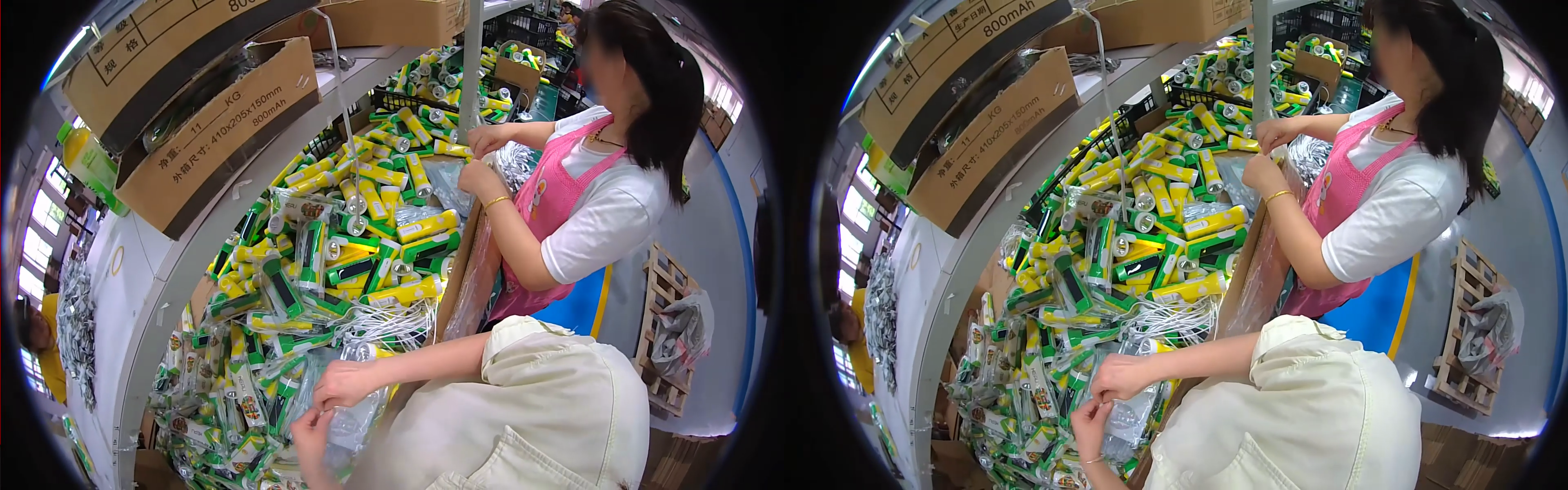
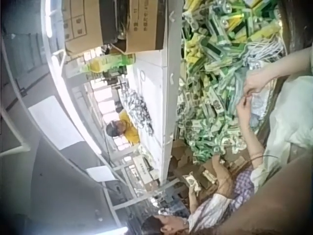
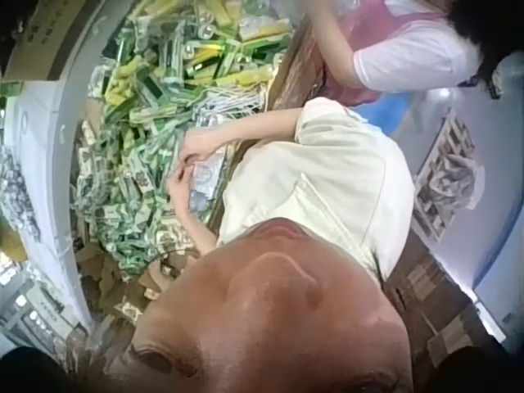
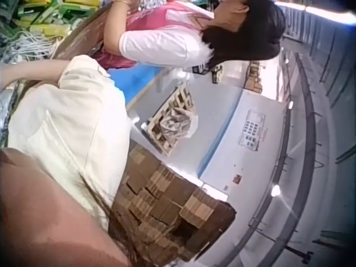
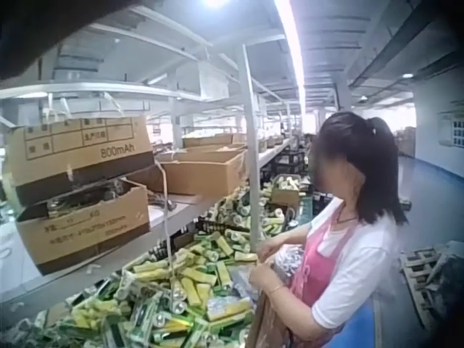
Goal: Packing small electronic products into plastic bags and placing them into cardboard boxes on an assembly line.
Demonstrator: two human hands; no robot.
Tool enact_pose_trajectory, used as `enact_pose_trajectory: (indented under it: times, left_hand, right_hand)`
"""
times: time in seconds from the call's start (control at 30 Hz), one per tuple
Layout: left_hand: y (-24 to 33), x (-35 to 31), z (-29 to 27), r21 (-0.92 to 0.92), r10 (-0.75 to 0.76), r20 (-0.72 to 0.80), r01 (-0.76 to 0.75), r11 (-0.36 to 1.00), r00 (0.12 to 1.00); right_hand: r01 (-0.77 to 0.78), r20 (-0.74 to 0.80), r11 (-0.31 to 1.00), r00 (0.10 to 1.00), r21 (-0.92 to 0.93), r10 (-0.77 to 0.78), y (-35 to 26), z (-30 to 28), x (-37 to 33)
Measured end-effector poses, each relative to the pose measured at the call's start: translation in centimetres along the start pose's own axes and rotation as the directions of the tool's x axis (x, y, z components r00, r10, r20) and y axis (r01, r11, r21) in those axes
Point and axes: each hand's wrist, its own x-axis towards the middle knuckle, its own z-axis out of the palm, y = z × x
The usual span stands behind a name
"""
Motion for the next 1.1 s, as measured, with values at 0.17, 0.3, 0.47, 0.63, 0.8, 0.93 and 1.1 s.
enact_pose_trajectory:
  times: [0.17, 0.3, 0.47, 0.63, 0.8, 0.93, 1.1]
  left_hand:
    - [-2.1, -0.7, 2.1, -0.139, -0.071, -0.158, 0.049, 0.989, 0.985]
    - [-1.9, -1.5, 2.4, -0.161, -0.11, -0.169, 0.083, 0.984, 0.979]
    - [-0.7, -1.9, 3.0, -0.117, -0.123, -0.195, 0.101, 0.988, 0.973]
    - [-2.0, -1.9, 3.7, -0.004, -0.118, -0.24, 0.12, 0.993, 0.964]
    - [-2.0, -2.7, 4.5, 0.21, -0.053, -0.275, 0.114, 0.971, 0.96]
    - [-0.9, -4.5, 3.5, 0.412, 0.032, -0.329, 0.113, 0.904, 0.944]
    - [-2.3, -7.2, 1.9, 0.33, -0.06, -0.466, 0.236, 0.914, 0.883]
  right_hand:
    - [0.03, 0.059, 0.999, 0.998, 0.029, -0.031, -0.1, 0.1, -0.4]
    - [0.078, 0.144, 0.997, 0.986, 0.01, -0.079, -0.2, 0.1, -0.3]
    - [0.114, 0.269, 0.992, 0.958, -0.045, -0.098, -0.3, -0.1, -0.2]
    - [0.125, 0.316, 0.975, 0.947, -0.184, -0.061, -0.3, 0.2, 0.0]
    - [0.189, 0.38, 0.944, 0.922, -0.272, -0.075, -0.9, 0.5, -0.6]
    - [0.22, 0.47, 0.917, 0.881, -0.333, -0.04, -0.7, -0.7, -0.7]
    - [0.157, 0.435, 0.931, 0.9, -0.329, 0.002, 0.2, -2.5, 0.0]
